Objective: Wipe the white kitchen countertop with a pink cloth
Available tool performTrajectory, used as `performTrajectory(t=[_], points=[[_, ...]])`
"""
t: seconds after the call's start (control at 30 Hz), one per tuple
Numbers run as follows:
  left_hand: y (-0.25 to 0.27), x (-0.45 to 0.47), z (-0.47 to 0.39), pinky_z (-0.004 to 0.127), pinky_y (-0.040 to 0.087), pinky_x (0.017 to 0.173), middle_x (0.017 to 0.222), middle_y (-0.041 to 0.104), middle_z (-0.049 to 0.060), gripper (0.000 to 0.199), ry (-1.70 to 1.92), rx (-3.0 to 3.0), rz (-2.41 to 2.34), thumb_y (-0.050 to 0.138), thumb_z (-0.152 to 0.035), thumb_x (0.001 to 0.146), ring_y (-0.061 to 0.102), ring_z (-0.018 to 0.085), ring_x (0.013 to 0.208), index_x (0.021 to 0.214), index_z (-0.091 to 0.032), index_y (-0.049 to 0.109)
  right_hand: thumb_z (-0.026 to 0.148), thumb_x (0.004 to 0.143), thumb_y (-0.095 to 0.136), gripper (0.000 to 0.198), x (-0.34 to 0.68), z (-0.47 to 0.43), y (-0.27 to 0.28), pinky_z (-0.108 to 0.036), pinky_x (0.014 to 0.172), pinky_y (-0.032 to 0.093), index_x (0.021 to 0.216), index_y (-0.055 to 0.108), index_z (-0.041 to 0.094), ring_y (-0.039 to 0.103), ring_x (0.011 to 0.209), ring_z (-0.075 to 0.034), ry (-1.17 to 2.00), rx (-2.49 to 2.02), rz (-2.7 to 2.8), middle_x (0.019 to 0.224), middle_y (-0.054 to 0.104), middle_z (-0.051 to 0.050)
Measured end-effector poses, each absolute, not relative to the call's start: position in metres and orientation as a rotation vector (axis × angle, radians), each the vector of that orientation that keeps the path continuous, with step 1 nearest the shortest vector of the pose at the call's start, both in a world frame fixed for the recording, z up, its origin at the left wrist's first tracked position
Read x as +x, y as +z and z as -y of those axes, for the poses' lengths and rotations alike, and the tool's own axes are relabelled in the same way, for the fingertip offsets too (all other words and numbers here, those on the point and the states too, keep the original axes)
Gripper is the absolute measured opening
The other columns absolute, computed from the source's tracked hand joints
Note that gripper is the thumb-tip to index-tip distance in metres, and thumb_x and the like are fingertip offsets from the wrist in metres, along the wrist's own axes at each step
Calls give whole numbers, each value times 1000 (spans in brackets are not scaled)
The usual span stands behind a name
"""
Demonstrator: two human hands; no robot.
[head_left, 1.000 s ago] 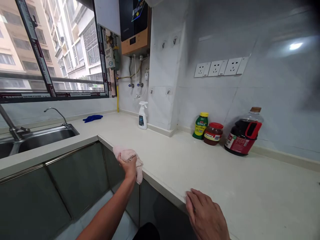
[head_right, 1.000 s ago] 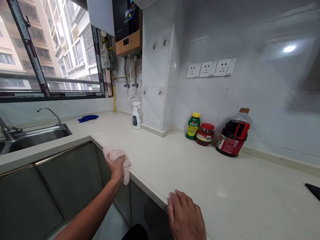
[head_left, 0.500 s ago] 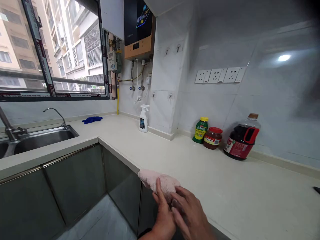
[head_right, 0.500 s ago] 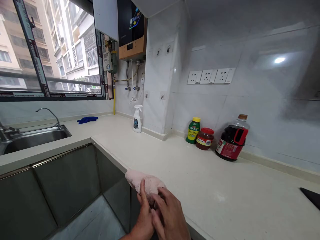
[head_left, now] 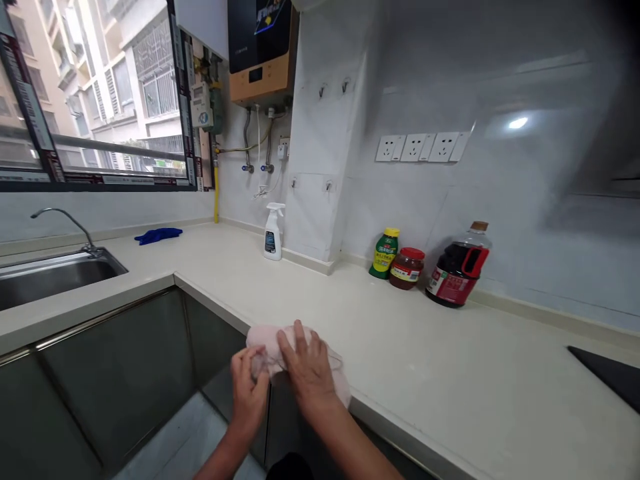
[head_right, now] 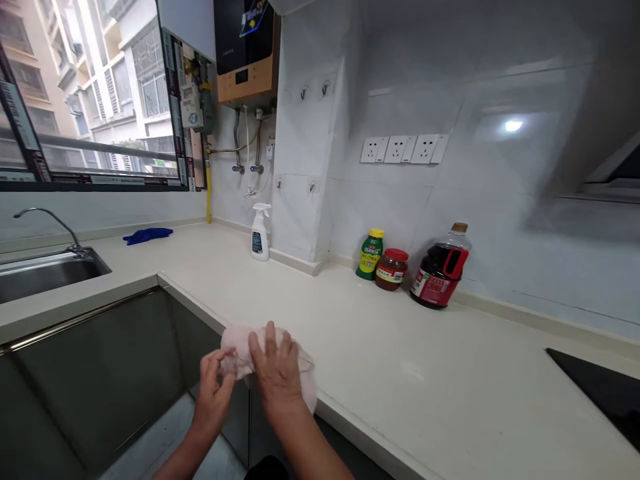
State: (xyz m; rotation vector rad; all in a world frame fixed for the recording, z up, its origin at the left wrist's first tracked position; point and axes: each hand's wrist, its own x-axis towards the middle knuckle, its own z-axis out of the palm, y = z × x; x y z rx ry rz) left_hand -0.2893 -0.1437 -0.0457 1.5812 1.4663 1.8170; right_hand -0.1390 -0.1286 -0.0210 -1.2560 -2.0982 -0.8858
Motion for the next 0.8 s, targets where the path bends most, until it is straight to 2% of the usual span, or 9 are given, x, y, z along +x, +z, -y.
performTrajectory(t=[0.13, 0.3, 0.4, 0.53, 0.63, 0.8], points=[[-14, -299, 120, 42, 44, 109, 116, 53, 9, 26, 1920, 1769, -1458, 49, -28, 88, 54, 24, 119, 108, -22, 65, 1, 87, 58, 87, -144, 115, -20, -54, 88, 54, 156, 24, 41, 52, 121, -35, -824, -1265, 2136, 157, 35, -12], [13, -296, 94, 41, 48, 102, 111, 59, 8, 25, 1781, 2020, -1505, 44, -31, 93, 56, 24, 115, 103, -22, 65, 7, 89, 60, 69, -119, 133, -20, -49, 82, 53, 149, 41, 35, 56, 104, -33, -934, -1324, 2102, 141, 51, -14], [17, -289, 85, 41, 48, 98, 108, 61, 8, 25, 1699, 2114, -1492, 45, -31, 92, 58, 24, 111, 100, -22, 66, 6, 86, 62, 65, -83, 159, -22, -45, 79, 51, 143, 49, 34, 55, 105, -34, -965, -1350, 2048, 141, 50, -13], [19, -277, 70, 42, 46, 99, 104, 64, 8, 23, 1605, 2232, -1470, 47, -28, 89, 58, 25, 108, 95, -23, 68, 5, 83, 63, 72, -15, 208, -28, -47, 82, 47, 146, 45, 34, 50, 115, -37, -966, -1385, 2030, 148, 44, -14], [22, -269, 56, 42, 45, 96, 102, 65, 8, 23, 1546, 2296, -1474, 47, -27, 87, 57, 26, 105, 92, -23, 69, 3, 87, 58, 70, 43, 246, -35, -46, 84, 44, 147, 42, 35, 51, 117, -35, -942, -1447, 2018, 151, 41, -13], [31, -260, 31, 43, 43, 95, 102, 67, 9, 23, 1464, 2366, -1502, 48, -28, 86, 56, 28, 104, 91, -23, 70, 7, 92, 53, 56, 145, 313, -55, -43, 86, 45, 140, 46, 35, 56, 112, -29, -973, -1556, 1978, 144, 48, -11]])
